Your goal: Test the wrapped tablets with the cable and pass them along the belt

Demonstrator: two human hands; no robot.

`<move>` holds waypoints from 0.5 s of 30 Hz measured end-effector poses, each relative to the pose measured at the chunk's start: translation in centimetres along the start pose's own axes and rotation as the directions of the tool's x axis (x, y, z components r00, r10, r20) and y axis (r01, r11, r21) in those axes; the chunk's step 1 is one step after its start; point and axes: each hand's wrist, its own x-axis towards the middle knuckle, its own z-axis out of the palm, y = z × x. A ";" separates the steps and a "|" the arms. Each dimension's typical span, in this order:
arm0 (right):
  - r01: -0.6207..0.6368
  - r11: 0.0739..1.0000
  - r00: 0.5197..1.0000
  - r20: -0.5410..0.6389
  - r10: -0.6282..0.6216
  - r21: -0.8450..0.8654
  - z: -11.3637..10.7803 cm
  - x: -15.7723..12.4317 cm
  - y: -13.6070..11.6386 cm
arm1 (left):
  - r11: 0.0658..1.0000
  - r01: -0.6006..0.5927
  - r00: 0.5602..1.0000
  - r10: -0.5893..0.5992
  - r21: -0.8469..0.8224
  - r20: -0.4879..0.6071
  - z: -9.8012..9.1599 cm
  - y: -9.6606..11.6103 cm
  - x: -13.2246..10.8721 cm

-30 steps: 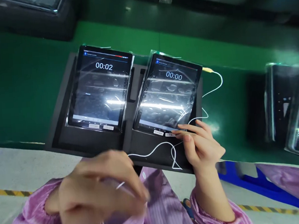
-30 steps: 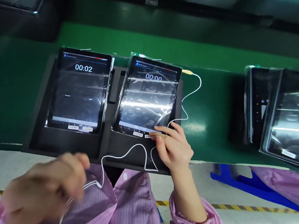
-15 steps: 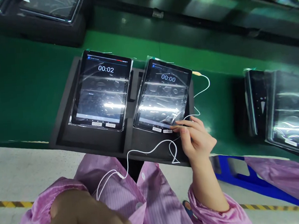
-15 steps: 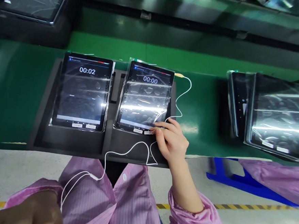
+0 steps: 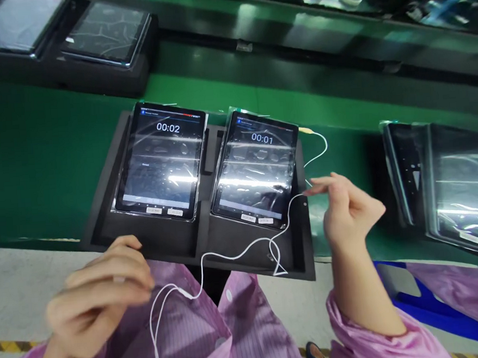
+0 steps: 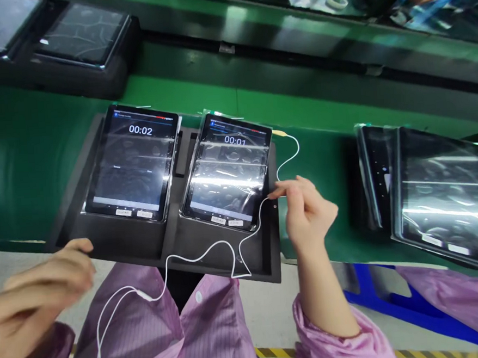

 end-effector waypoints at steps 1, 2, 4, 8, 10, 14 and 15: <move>-0.018 0.998 1.000 0.017 0.019 -0.053 0.0 1.2 1.7 | 0.996 -0.046 0.999 0.047 0.079 -0.011 -0.1 -0.5 0.4; -0.038 0.993 0.998 0.043 0.043 -0.108 0.2 2.5 3.4 | 0.982 -0.075 0.997 0.077 0.176 -0.002 -0.1 -1.0 0.6; -0.057 0.982 0.994 0.082 0.073 -0.180 1.1 5.3 6.7 | 0.917 -0.093 0.995 0.076 0.387 0.057 0.3 -2.0 0.4; -0.051 0.976 0.977 0.192 0.093 -0.213 3.7 10.0 11.7 | 0.789 -0.094 0.981 -0.030 0.607 0.191 0.9 -3.6 -1.5; -0.027 0.982 0.954 0.289 0.081 -0.185 4.7 11.3 13.1 | 0.763 -0.075 0.979 -0.065 0.642 0.193 1.1 -4.0 -2.2; 0.041 0.996 0.913 0.408 -0.005 -0.081 5.5 12.3 14.2 | 0.729 -0.036 0.982 -0.102 0.684 0.161 1.7 -3.9 -2.3; 0.059 0.997 0.909 0.415 -0.031 -0.055 5.5 12.4 14.3 | 0.722 -0.031 0.980 -0.114 0.691 0.163 1.8 -3.8 -2.3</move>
